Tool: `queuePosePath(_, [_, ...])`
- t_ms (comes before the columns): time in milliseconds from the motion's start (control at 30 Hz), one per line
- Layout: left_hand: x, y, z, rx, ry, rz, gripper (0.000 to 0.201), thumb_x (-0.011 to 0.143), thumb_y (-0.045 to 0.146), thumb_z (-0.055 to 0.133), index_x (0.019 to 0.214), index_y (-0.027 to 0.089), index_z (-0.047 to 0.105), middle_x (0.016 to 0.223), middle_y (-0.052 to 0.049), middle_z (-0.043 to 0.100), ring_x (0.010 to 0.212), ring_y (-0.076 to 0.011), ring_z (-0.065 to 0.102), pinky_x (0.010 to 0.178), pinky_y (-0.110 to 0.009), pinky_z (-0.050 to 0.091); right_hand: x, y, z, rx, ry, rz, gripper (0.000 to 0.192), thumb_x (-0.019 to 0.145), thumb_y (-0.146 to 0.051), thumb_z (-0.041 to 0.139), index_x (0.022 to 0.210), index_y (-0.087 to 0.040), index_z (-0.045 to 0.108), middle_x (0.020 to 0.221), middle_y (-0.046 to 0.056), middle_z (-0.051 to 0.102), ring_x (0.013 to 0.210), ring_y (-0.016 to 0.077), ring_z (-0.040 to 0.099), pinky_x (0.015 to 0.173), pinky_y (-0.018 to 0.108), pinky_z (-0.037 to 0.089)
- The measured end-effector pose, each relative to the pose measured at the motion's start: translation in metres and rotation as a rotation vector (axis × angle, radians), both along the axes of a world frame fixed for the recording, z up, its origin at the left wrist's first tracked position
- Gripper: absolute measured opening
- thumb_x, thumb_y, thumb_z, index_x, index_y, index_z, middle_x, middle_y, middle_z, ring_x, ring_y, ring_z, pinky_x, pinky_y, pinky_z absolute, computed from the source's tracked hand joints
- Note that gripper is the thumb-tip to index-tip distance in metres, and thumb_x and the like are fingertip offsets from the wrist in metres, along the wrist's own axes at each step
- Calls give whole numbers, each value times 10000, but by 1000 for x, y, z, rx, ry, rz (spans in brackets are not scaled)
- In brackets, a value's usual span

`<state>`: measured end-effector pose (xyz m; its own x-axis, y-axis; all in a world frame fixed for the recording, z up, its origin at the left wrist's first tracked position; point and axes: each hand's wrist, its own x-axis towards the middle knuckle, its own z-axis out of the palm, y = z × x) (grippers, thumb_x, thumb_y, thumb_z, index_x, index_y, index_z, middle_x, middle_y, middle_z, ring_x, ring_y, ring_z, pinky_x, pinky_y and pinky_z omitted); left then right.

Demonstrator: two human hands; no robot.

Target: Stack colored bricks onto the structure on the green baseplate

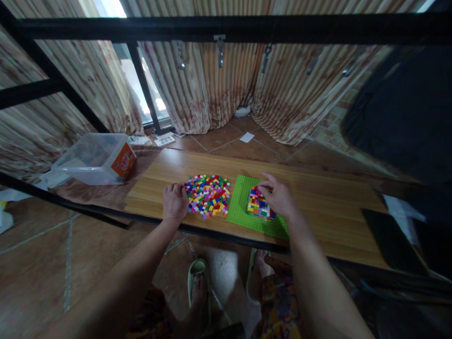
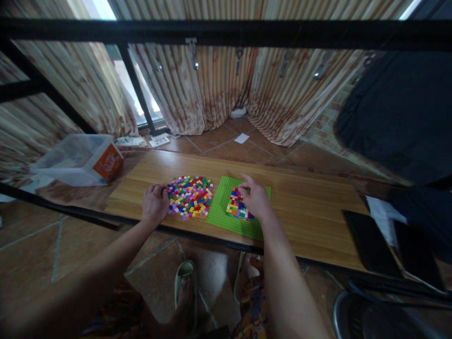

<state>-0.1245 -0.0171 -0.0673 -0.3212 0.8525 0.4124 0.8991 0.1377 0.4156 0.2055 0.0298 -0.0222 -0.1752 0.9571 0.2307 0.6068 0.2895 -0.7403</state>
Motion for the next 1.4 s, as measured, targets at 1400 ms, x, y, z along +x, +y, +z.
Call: queuePosePath(1400, [0,-1,-5,17,42,-5,258,914,250,384,897,182,633,969,-133,659,1009,-285,572,949,-459,436,-88,-59,7,41,-264,381,135,933,-176,475,906,-188,606,909,51,650,883,183,588,781,300,427])
